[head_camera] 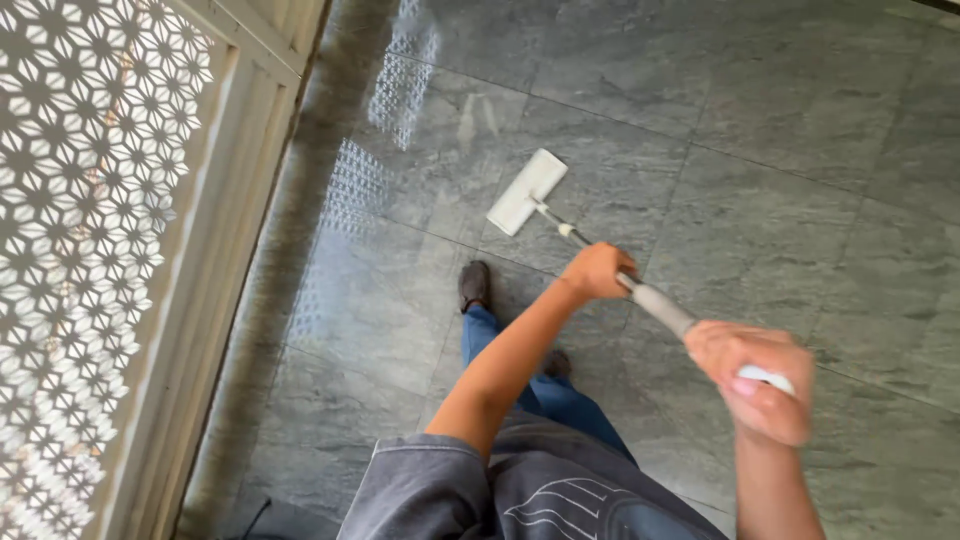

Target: Wetting a mop and cleaning a tiled floor in a hallway.

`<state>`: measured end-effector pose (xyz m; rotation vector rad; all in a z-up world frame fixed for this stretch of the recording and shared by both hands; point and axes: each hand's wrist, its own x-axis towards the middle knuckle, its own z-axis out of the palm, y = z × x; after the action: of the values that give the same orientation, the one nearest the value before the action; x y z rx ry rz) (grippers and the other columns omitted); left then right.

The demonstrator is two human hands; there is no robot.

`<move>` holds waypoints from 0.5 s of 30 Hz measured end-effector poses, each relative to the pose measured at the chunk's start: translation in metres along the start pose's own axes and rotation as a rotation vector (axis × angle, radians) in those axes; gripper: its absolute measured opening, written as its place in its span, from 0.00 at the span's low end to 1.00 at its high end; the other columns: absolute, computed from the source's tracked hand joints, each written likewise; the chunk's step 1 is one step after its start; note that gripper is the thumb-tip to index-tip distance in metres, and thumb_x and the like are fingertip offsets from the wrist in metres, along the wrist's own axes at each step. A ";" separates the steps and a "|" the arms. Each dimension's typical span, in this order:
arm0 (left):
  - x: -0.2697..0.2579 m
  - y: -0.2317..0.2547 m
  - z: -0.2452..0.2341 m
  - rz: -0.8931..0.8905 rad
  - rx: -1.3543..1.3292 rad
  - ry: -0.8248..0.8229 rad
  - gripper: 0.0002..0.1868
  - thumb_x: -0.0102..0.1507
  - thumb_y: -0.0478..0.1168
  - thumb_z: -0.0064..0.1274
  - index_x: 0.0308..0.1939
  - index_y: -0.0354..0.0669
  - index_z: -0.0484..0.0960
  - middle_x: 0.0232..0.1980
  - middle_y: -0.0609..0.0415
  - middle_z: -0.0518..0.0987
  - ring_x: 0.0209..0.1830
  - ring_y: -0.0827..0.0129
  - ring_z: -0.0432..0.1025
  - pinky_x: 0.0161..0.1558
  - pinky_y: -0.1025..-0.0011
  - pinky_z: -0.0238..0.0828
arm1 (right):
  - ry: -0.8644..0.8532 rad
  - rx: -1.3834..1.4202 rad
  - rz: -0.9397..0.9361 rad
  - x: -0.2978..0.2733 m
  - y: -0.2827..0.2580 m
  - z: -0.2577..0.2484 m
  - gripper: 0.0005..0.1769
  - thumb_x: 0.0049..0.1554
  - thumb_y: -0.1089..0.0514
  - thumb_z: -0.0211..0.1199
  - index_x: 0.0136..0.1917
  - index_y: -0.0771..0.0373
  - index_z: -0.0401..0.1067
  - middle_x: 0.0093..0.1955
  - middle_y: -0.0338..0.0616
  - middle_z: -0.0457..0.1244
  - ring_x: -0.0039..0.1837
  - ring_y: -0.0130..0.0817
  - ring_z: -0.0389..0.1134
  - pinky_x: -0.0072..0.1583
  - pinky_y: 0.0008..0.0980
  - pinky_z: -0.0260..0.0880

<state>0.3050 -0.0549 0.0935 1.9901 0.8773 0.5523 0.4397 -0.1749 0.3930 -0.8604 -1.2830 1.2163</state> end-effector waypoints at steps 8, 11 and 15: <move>-0.053 -0.212 -0.176 -0.072 0.163 0.260 0.10 0.48 0.41 0.63 0.29 0.43 0.81 0.36 0.46 0.80 0.44 0.48 0.76 0.48 0.56 0.73 | -0.240 -0.143 -0.050 0.130 0.194 0.112 0.18 0.49 0.48 0.54 0.29 0.63 0.57 0.32 0.46 0.58 0.38 0.43 0.62 0.46 0.38 0.63; -0.067 -0.270 -0.250 -0.258 0.311 0.514 0.17 0.51 0.39 0.64 0.43 0.44 0.79 0.50 0.45 0.79 0.56 0.46 0.72 0.56 0.55 0.72 | -0.384 -0.136 -0.141 0.207 0.272 0.168 0.15 0.51 0.52 0.54 0.30 0.63 0.57 0.32 0.47 0.56 0.37 0.45 0.59 0.43 0.38 0.59; -0.065 -0.366 -0.309 -0.568 0.467 0.509 0.35 0.55 0.39 0.59 0.68 0.50 0.75 0.71 0.43 0.71 0.70 0.47 0.65 0.64 0.57 0.69 | -0.544 -0.178 -0.248 0.285 0.375 0.220 0.06 0.47 0.61 0.54 0.32 0.64 0.59 0.33 0.51 0.56 0.40 0.52 0.59 0.45 0.44 0.61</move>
<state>-0.0772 0.1997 -0.0584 1.8795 1.9557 0.5580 0.1249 0.1430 0.1287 -0.4801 -1.8975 1.1876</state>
